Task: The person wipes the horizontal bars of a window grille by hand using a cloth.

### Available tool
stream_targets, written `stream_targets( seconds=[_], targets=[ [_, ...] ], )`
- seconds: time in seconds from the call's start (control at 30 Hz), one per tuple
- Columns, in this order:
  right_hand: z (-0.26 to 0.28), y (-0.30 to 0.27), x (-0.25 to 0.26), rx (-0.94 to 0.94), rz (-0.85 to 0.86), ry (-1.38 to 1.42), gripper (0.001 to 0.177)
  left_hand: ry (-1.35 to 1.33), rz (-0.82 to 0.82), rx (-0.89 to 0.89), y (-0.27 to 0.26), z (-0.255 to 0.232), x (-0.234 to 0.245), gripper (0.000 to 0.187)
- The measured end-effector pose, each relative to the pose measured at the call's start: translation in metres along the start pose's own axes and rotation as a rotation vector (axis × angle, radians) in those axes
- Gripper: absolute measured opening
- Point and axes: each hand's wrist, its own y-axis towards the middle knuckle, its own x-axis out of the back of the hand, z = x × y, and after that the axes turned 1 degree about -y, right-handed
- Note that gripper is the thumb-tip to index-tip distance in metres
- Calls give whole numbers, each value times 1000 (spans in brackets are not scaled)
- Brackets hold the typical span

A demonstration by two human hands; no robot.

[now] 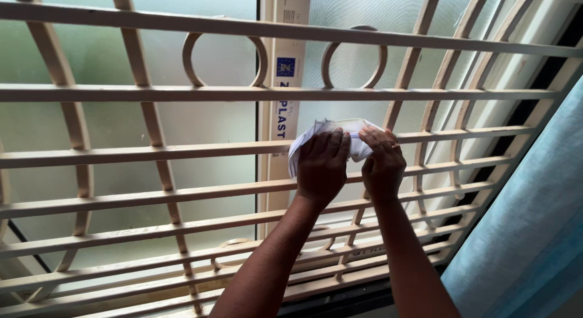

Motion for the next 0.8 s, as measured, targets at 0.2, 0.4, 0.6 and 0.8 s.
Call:
stream_targets(
  seconds=[0.2,0.4,0.6,0.8],
  targets=[
    [-1,-23,-19,-61,-71,17,48,-24,-22,2,-11,2,-9,30],
    [-62,-32,8,3,7,30,50,-20,-17,-61,-8,-28,-38,34],
    [-57,-42,4,-95,-100,123,52,-20,-18,-47,-9,-44,-59,31],
    [-111,-46,22,-30,-34,68,54,-38,-35,-50,-9,-71,-93,30]
  ],
)
